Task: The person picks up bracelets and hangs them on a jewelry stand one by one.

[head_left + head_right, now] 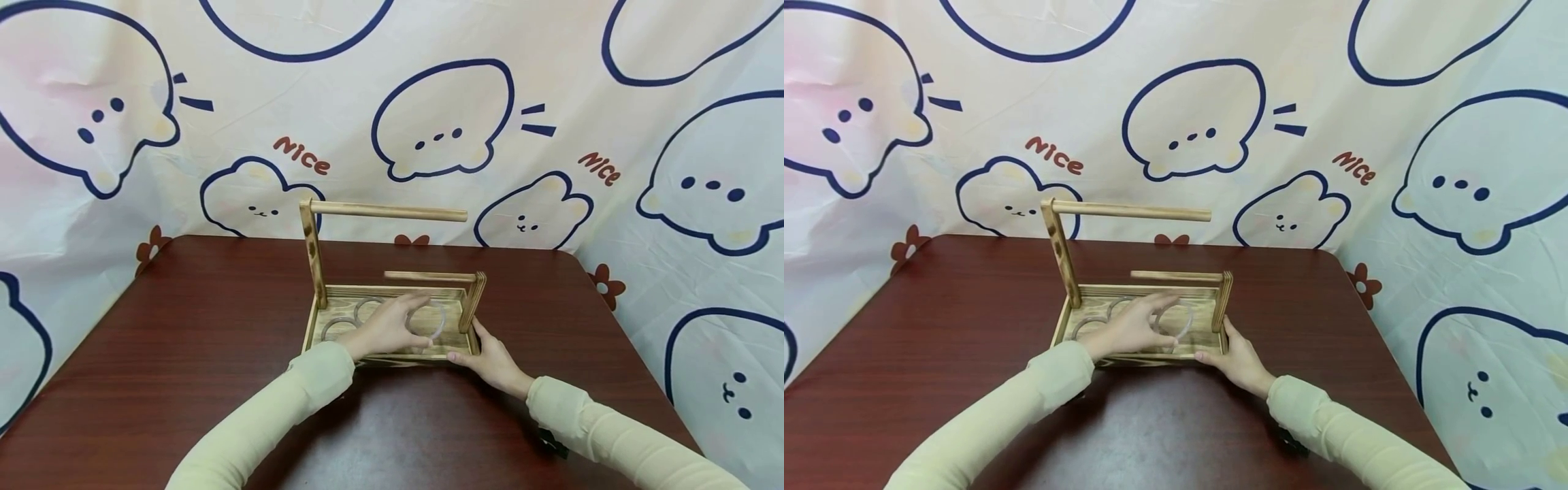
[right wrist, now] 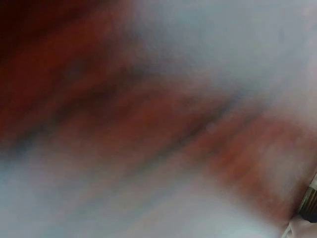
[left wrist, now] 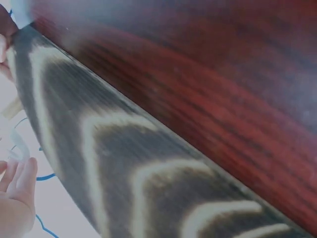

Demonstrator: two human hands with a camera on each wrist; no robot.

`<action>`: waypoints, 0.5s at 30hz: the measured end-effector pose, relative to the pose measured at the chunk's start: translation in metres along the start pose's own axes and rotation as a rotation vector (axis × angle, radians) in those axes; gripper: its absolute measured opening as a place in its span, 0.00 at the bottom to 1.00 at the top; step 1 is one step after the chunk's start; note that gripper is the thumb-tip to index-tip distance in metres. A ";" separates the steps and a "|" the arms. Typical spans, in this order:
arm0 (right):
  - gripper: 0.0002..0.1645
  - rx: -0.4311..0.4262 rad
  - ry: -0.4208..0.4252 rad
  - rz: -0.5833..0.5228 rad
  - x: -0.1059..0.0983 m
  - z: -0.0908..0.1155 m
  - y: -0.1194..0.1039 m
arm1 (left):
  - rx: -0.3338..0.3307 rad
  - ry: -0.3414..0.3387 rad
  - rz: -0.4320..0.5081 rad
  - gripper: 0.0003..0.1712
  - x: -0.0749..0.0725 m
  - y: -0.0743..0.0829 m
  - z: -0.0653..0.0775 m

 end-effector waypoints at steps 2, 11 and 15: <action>0.62 -0.002 -0.001 -0.003 -0.001 0.001 -0.002 | 0.010 0.004 0.019 0.48 -0.001 0.003 0.003; 0.63 0.007 -0.002 0.002 -0.002 0.000 -0.001 | 0.045 -0.011 0.046 0.47 -0.003 0.015 0.017; 0.63 0.004 -0.010 -0.001 0.001 0.000 0.000 | 0.049 0.006 0.081 0.45 -0.005 0.013 0.023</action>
Point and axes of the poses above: each hand's wrist, its own z-axis away from the middle knuckle, its own x-axis out of the palm, y = z × x, the point moved 8 cm from there along -z, towards the middle knuckle, and after that the axes turned 2 degrees about y, right-handed, at the moved point
